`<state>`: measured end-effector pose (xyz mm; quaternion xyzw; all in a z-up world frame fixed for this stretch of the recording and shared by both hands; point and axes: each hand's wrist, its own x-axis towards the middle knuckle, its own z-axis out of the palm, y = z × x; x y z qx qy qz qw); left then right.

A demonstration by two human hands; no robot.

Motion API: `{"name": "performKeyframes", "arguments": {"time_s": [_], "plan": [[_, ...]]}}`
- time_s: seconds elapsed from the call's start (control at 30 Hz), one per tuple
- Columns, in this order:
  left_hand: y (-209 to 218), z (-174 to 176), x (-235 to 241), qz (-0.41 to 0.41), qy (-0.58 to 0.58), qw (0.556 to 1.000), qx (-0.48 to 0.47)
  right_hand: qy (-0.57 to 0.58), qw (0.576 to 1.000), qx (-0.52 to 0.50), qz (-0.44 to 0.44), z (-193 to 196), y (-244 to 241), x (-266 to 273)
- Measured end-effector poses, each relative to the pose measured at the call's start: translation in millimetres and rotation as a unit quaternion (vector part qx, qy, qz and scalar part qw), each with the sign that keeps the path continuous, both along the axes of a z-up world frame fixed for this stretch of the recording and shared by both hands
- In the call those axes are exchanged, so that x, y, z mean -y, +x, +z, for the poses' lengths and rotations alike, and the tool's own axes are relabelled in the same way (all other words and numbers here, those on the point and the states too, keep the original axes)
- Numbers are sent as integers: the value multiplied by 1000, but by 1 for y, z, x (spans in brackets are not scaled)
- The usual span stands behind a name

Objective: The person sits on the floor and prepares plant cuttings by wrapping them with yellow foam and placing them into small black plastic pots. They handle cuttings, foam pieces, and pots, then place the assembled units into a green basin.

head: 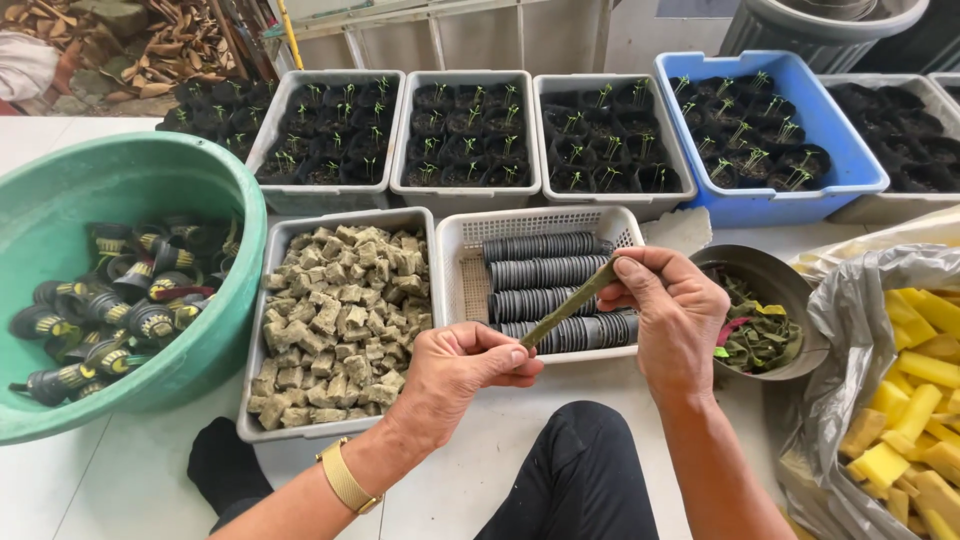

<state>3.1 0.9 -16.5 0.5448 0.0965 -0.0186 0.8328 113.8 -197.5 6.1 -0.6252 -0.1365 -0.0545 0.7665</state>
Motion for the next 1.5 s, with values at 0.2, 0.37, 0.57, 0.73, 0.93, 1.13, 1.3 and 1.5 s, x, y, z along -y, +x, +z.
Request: {"name": "performKeyframes", "arguments": {"time_s": [0.2,0.37,0.57,0.73,0.93,1.13,1.3,1.5], "plan": [[-4,0,4,11,25,1000,12,28,999,-3,-15,-3,-4,5],[-3,-16,12,-38,45,998,26,43,998,53,-5,-1,-23,3],[-2,-33,7,-77,56,995,14,-47,994,95,25,8,-28,3],[-2,-35,6,-97,103,990,10,-89,993,65,34,8,-25,3],[-5,1,3,-71,249,943,209,-172,975,32,140,2,-32,-4],[3,-10,-1,-66,175,980,68,-193,971,37,135,1,-34,-14],[2,-11,-3,-55,82,994,55,-227,956,127,132,4,-39,-18],[7,-15,-6,-23,67,997,37,-275,924,257,70,3,-51,-20]]}}
